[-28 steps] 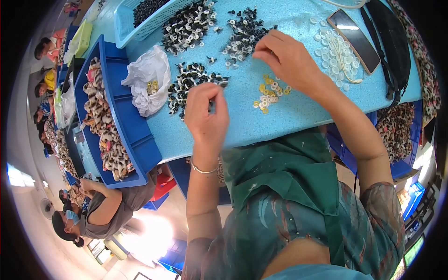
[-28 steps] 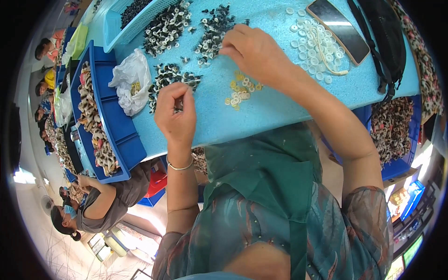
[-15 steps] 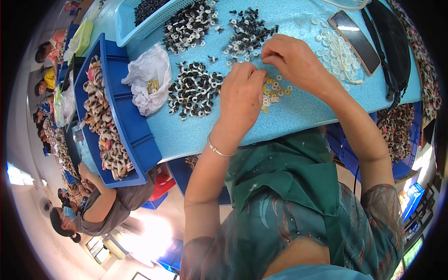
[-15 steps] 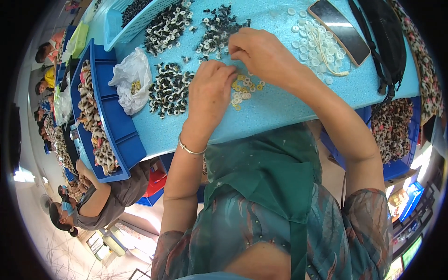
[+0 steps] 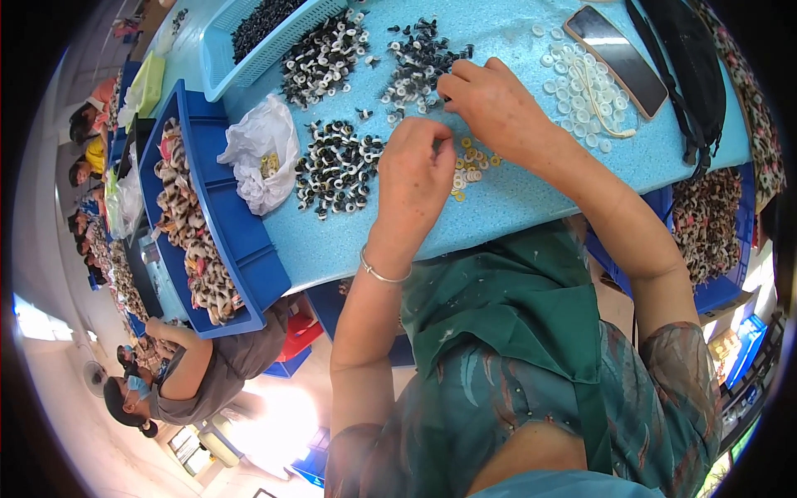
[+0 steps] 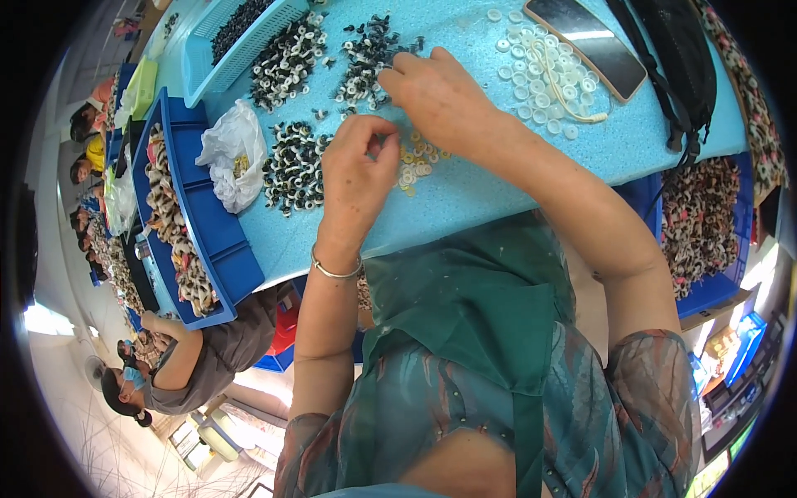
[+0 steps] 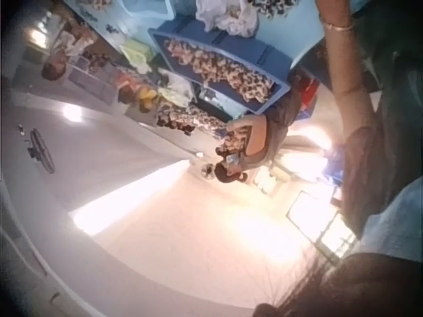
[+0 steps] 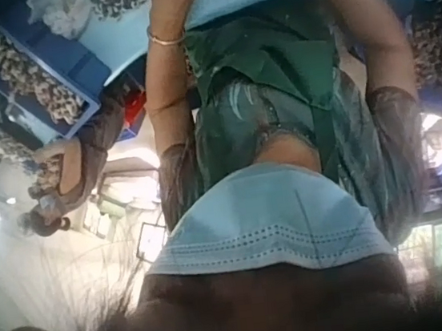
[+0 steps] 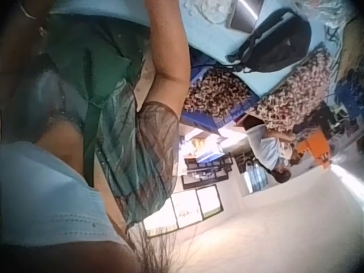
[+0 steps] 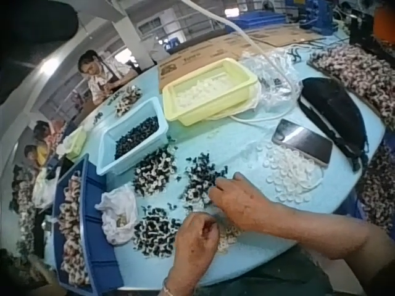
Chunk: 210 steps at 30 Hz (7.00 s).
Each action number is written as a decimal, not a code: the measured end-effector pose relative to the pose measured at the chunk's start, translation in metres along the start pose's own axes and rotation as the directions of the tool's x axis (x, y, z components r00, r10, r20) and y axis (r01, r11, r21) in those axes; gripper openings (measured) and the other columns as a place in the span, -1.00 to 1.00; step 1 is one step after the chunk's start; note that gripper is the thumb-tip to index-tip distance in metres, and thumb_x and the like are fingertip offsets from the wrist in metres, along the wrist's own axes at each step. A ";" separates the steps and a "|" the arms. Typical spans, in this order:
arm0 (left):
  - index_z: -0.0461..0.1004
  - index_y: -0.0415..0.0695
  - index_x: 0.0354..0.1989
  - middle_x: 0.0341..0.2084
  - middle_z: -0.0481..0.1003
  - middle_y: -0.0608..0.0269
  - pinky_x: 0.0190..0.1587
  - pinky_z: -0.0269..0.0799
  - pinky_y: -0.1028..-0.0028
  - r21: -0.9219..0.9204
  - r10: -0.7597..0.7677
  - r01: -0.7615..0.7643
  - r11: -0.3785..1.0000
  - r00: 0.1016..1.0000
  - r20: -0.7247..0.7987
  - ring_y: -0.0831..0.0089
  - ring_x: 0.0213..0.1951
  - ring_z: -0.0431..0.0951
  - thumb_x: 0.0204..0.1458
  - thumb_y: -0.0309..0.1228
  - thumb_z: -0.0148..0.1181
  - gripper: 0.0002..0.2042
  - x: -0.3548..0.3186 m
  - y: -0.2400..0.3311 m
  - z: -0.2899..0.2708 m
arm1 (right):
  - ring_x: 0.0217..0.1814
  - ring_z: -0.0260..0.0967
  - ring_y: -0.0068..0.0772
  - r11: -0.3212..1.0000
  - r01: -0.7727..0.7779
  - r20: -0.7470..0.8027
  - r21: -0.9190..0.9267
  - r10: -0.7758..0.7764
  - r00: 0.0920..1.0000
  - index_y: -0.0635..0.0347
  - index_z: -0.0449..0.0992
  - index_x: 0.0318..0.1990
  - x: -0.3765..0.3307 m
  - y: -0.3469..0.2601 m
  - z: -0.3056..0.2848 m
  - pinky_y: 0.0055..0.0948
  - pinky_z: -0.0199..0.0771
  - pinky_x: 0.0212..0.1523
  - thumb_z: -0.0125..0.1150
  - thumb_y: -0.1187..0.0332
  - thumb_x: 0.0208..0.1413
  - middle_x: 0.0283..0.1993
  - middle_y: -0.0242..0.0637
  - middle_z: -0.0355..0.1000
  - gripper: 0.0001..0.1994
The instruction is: The person assembles small plastic fasteners by hand at a workbench.
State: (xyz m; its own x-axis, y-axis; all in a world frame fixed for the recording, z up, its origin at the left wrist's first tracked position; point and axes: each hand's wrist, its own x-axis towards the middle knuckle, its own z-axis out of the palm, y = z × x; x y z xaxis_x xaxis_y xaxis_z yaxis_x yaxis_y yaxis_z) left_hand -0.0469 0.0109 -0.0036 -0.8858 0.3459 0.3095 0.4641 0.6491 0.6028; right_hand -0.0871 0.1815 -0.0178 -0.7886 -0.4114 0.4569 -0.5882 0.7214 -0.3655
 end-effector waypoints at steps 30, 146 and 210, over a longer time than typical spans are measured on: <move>0.57 -0.31 -0.18 -0.36 0.59 0.33 -0.28 0.39 0.70 -0.847 -0.443 0.380 0.373 0.875 0.197 0.69 -0.37 0.49 0.08 -0.56 0.33 -0.84 -0.019 0.023 -0.009 | -0.29 0.45 -0.52 0.529 -0.394 0.272 0.752 0.295 0.916 0.25 0.52 -0.22 -0.040 -0.029 -0.044 -0.48 0.47 -0.22 0.24 0.55 0.07 -0.33 -0.36 0.48 -0.88; 0.59 -0.31 -0.23 -0.46 0.57 0.27 -0.46 0.31 0.65 -0.833 -0.403 0.544 0.099 0.788 0.466 0.64 -0.50 0.44 0.06 -0.49 0.37 -0.83 -0.008 0.011 -0.014 | -0.28 0.44 -0.40 0.774 -0.232 0.143 0.589 0.183 0.973 0.18 0.62 -0.16 -0.035 -0.033 -0.062 -0.45 0.44 -0.26 0.37 0.58 -0.06 -0.31 -0.32 0.48 -0.74; 0.51 -0.31 -0.20 -0.39 0.57 0.15 -0.40 0.44 0.54 -0.914 -0.413 0.401 0.062 0.844 0.342 0.49 -0.40 0.54 0.18 -0.52 0.22 -0.89 -0.027 0.023 -0.011 | -0.20 0.40 -0.23 0.874 0.064 -0.155 0.481 0.012 0.988 0.13 0.52 -0.30 -0.038 -0.037 -0.038 -0.35 0.41 -0.22 0.41 0.47 -0.11 -0.27 -0.31 0.43 -0.80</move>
State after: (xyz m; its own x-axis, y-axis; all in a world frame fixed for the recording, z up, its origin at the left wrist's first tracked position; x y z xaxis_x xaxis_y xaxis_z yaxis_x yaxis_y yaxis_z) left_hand -0.0129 0.0093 0.0095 -0.9366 0.2558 -0.2395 -0.3334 -0.4398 0.8339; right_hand -0.0290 0.1916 0.0091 -0.7587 -0.3114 0.5721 -0.6511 0.3362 -0.6804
